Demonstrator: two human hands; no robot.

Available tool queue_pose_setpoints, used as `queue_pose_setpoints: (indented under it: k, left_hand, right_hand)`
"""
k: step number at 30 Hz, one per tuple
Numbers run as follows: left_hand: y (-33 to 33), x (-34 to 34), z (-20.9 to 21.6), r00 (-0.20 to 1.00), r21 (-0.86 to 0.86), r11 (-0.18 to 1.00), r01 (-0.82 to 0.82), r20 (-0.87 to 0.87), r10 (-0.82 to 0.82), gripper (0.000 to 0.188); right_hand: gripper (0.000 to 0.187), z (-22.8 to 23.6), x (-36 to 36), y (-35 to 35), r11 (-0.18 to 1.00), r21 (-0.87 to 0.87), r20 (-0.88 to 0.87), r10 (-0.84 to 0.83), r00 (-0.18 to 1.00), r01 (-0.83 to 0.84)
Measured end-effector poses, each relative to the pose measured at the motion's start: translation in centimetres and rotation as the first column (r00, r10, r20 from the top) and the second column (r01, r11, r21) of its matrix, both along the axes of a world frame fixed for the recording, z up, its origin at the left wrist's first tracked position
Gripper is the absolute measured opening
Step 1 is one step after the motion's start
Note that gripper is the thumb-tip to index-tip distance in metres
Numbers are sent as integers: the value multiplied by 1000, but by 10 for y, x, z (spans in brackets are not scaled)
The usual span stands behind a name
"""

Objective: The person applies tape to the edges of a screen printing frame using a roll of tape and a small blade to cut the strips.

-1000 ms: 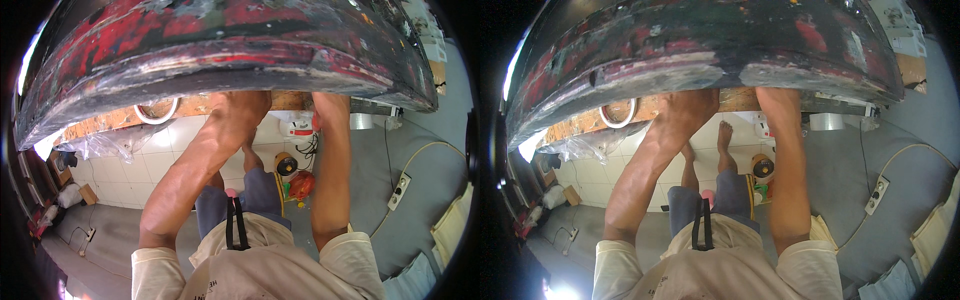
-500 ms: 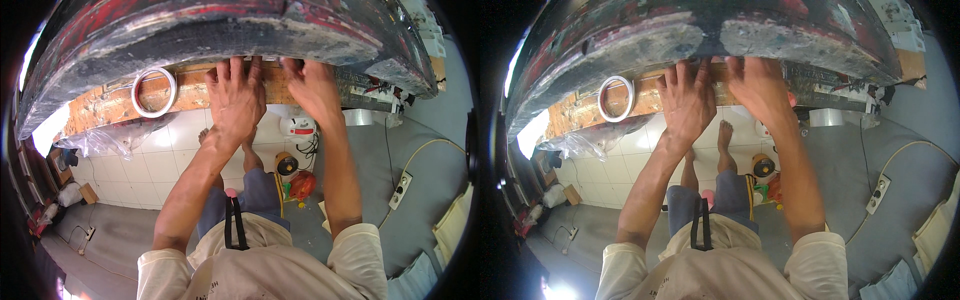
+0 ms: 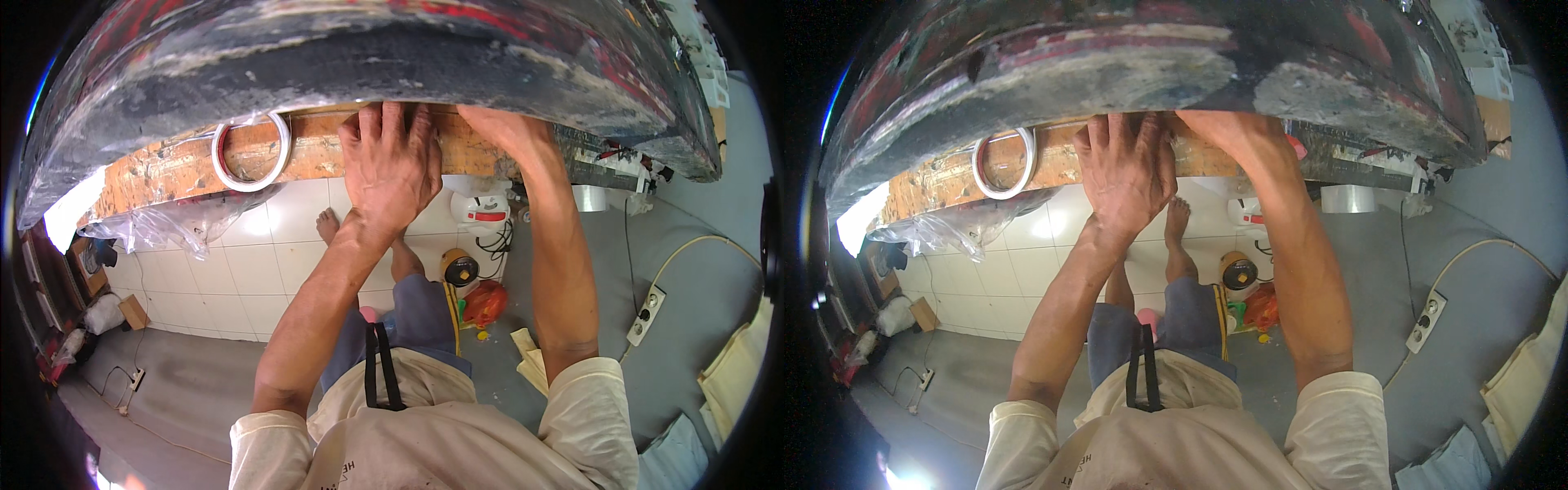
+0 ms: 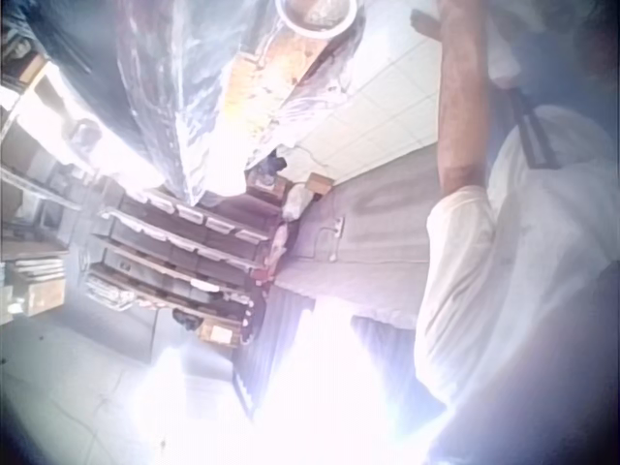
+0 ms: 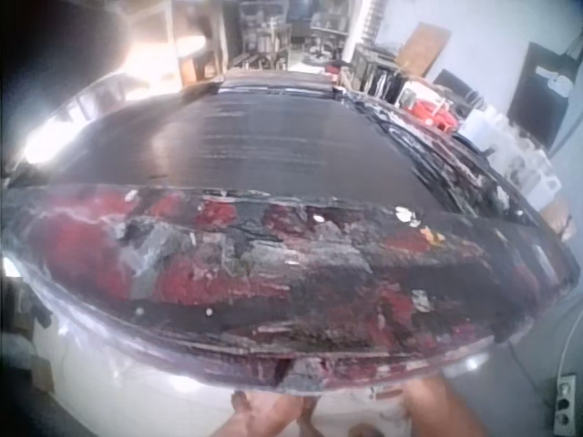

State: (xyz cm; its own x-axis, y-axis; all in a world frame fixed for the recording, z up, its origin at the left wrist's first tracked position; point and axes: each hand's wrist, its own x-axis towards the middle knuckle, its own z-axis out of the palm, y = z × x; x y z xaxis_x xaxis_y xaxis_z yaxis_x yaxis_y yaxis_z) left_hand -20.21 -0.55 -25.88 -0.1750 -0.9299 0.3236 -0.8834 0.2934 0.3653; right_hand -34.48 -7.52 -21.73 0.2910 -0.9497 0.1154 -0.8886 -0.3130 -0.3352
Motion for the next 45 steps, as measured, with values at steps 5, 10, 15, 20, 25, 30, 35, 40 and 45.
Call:
queue_pose_setpoints:
  k: [5,10,15,20,25,30,35,40,45]
  left_hand:
    - [1,-2,-4,1000,-29,999,18,-25,-18,26]
    - [3,-2,-5,1000,-20,1000,15,-15,-15,27]
    - [3,-1,-8,1000,-33,999,6,9,-5,29]
    - [6,-1,-11,1000,17,1000,14,-7,-14,37]
    - [5,-2,-6,999,30,999,20,29,-21,32]
    - [5,-1,-7,999,23,1000,19,37,-19,34]
    - [2,-2,-8,999,-55,998,27,19,-26,31]
    - [2,-2,-7,1000,-46,999,17,-12,-18,26]
    - [3,-1,-8,1000,18,1000,15,-23,-14,24]
  right_hand:
    - [26,-28,-22,-4,863,-391,-348,183,919,-320]
    - [44,-36,-26,3,908,-156,-812,106,574,-388]
    - [50,-13,-15,14,996,-18,-377,79,923,-93]
    - [52,-23,-25,13,1000,20,-281,-1,960,7]
    - [50,-57,-55,10,996,-13,-313,-93,945,94]
    - [45,-56,-37,8,988,-145,-189,-71,979,44]
    - [41,-54,-28,2,971,-239,-81,-50,995,29]
    - [37,-35,-18,-6,977,-89,126,-180,976,192]
    - [38,8,-15,-12,375,752,-161,-693,702,542]
